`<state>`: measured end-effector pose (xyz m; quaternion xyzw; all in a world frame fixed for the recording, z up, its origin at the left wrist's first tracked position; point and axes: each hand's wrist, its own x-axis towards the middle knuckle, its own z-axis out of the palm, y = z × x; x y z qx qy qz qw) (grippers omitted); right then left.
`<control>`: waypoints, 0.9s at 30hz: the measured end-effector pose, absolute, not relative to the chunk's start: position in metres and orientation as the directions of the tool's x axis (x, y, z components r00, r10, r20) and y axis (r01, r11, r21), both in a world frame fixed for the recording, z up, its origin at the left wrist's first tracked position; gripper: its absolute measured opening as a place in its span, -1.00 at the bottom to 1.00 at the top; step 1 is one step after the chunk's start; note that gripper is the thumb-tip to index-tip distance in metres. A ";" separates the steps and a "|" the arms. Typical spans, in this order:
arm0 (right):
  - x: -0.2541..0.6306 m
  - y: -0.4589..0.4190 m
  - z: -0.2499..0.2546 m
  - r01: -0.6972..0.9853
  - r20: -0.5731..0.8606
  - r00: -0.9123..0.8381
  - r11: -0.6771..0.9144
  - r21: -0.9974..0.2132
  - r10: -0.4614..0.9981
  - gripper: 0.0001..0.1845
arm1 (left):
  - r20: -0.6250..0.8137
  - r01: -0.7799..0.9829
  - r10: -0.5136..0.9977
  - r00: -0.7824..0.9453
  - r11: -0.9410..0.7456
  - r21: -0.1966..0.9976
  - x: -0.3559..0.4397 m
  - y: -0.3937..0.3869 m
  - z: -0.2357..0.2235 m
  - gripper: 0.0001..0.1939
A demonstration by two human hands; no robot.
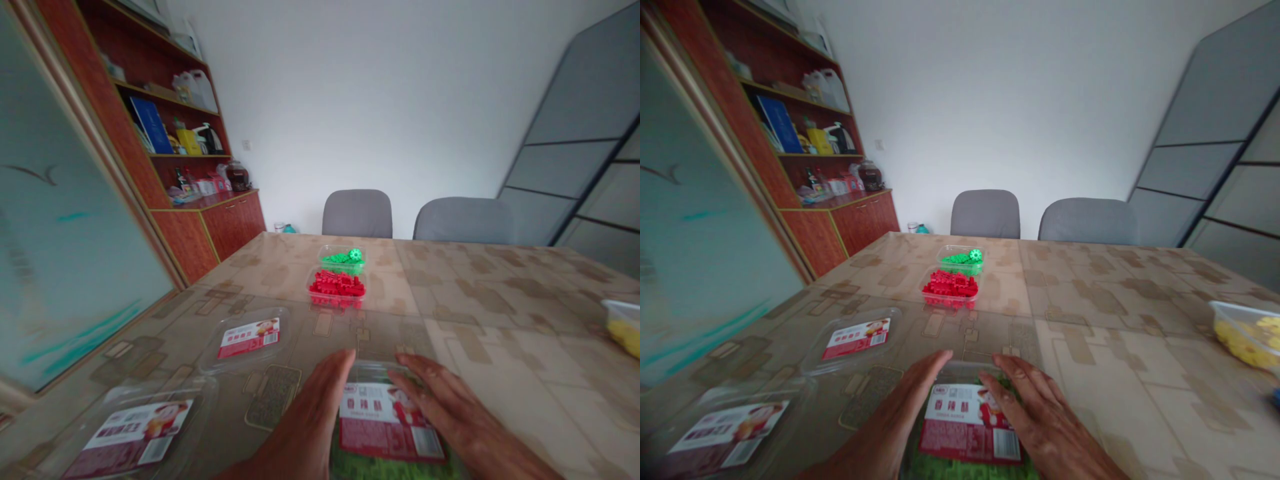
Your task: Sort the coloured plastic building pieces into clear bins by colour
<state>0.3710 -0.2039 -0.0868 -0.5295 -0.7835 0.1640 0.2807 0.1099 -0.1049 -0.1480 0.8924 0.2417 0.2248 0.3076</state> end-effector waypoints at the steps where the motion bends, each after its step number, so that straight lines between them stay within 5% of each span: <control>1: 0.372 -0.202 -0.091 0.741 0.281 -0.287 0.398 -0.541 0.916 -0.32 | 0.251 0.292 0.570 0.783 -0.692 0.660 0.110 -0.106 -0.149 0.25; 6: 0.371 -0.197 -0.098 0.787 0.336 -0.250 0.393 -0.476 0.908 -0.53 | 0.240 0.300 0.576 0.781 -0.684 0.664 0.110 -0.110 -0.151 0.29; 11: 0.367 -0.205 -0.084 0.691 0.273 -0.257 0.373 -0.619 0.927 -0.28 | 0.264 0.297 0.560 0.785 -0.715 0.633 0.111 -0.107 -0.144 0.26; 15: 0.374 -0.199 -0.089 0.619 0.221 0.075 0.128 -0.775 0.972 -0.44 | 0.253 0.324 0.497 0.830 -0.799 0.506 0.110 -0.109 -0.117 0.03; 18: 0.382 -0.193 -0.092 0.520 0.115 0.283 -0.052 -0.853 0.952 -0.38 | 0.232 0.314 0.445 0.865 -0.840 0.442 0.114 -0.115 -0.095 -0.12; 23: 0.379 -0.206 -0.090 0.359 -0.216 0.182 -0.269 -0.894 0.959 -0.28 | 0.195 0.267 0.373 0.907 -0.867 0.420 0.130 -0.122 -0.084 -0.13; 27: 0.373 -0.224 -0.104 0.227 -0.291 0.133 -0.315 -0.922 0.947 -0.09 | 0.122 0.263 0.319 0.940 -0.904 0.338 0.136 -0.120 -0.091 -0.20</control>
